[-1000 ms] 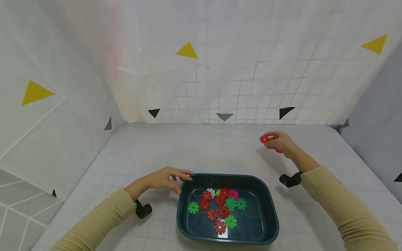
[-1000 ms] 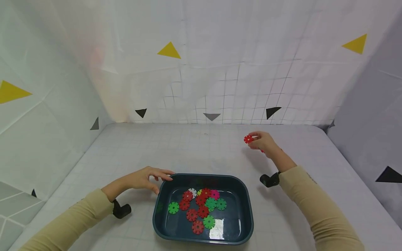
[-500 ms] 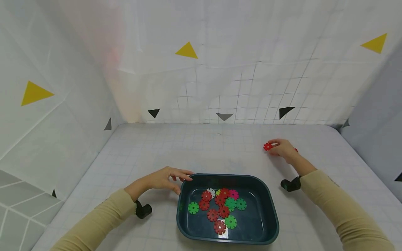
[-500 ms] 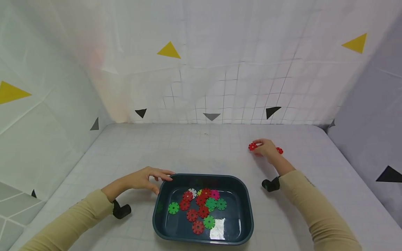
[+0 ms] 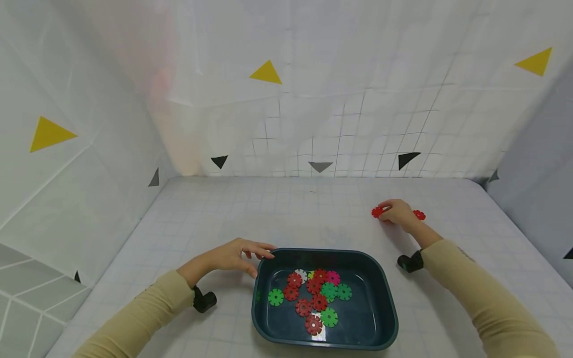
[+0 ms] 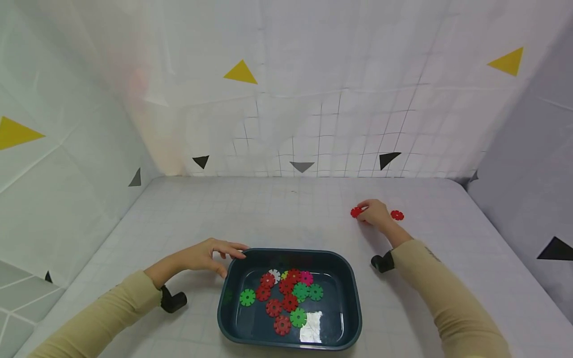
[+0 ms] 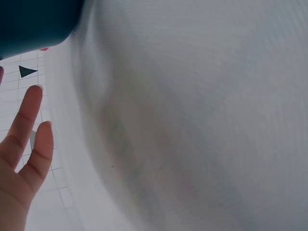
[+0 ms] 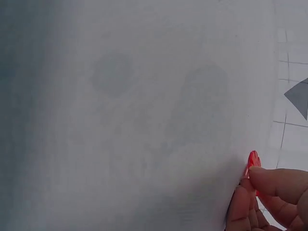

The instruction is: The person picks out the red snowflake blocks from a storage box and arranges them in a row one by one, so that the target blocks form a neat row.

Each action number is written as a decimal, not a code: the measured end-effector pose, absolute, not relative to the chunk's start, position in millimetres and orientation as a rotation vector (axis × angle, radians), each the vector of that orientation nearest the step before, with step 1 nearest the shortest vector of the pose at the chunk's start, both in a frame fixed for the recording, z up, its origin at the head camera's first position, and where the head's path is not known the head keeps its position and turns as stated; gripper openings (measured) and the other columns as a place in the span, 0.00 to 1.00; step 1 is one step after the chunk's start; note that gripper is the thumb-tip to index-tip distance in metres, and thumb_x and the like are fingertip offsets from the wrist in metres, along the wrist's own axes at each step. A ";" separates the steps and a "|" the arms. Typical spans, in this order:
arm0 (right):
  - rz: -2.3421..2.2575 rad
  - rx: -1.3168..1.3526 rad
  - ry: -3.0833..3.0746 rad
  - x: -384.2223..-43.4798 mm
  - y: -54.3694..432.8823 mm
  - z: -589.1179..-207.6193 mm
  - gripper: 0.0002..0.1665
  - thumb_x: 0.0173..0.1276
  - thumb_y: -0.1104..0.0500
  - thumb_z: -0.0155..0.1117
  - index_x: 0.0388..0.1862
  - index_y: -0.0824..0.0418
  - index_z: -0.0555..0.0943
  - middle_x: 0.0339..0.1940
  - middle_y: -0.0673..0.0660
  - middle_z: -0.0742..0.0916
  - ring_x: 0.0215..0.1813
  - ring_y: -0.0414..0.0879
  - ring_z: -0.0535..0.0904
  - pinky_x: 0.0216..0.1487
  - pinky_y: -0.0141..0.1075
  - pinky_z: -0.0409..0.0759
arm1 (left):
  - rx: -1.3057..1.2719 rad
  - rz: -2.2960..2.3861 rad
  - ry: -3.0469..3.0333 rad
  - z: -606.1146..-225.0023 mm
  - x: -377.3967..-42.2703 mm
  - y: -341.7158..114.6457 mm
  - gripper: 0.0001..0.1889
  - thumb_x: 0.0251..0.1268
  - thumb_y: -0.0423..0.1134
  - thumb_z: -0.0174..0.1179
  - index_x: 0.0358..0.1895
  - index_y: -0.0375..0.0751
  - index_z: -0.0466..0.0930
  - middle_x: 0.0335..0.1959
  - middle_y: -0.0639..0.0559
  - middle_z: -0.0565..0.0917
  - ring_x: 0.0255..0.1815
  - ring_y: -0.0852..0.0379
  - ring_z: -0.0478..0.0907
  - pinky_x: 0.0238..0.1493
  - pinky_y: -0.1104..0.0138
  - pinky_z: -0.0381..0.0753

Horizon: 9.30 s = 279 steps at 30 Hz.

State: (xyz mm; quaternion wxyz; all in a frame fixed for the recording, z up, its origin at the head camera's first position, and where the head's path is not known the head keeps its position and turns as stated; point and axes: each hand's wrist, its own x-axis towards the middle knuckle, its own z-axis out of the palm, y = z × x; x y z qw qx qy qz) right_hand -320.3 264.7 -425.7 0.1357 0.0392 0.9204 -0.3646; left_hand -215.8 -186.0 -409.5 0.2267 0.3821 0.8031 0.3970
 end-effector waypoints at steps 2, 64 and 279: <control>-1.016 0.082 2.687 -321.1 263.7 -425.6 0.28 0.61 0.64 0.57 0.60 0.73 0.67 0.52 0.72 0.73 0.43 0.55 0.71 0.37 0.33 0.74 | 1.057 1.096 2.210 -409.4 -215.7 -185.7 0.29 0.50 0.48 0.66 0.58 0.42 0.75 0.65 0.48 0.68 0.49 0.57 0.71 0.45 0.55 0.69; -1.066 -0.517 2.807 -235.9 207.0 -301.3 0.22 0.65 0.55 0.59 0.54 0.67 0.75 0.42 0.62 0.82 0.31 0.44 0.79 0.34 0.36 0.78 | 1.056 1.075 2.228 -409.7 -215.6 -185.5 0.29 0.50 0.48 0.66 0.58 0.43 0.75 0.65 0.47 0.69 0.48 0.55 0.72 0.46 0.55 0.69; -1.229 -0.118 2.563 -327.7 217.3 -428.0 0.26 0.65 0.62 0.57 0.61 0.66 0.68 0.40 0.63 0.77 0.27 0.45 0.74 0.32 0.31 0.75 | 1.080 1.071 2.238 -411.6 -215.2 -187.5 0.29 0.50 0.48 0.65 0.58 0.44 0.75 0.65 0.48 0.69 0.48 0.58 0.72 0.46 0.56 0.70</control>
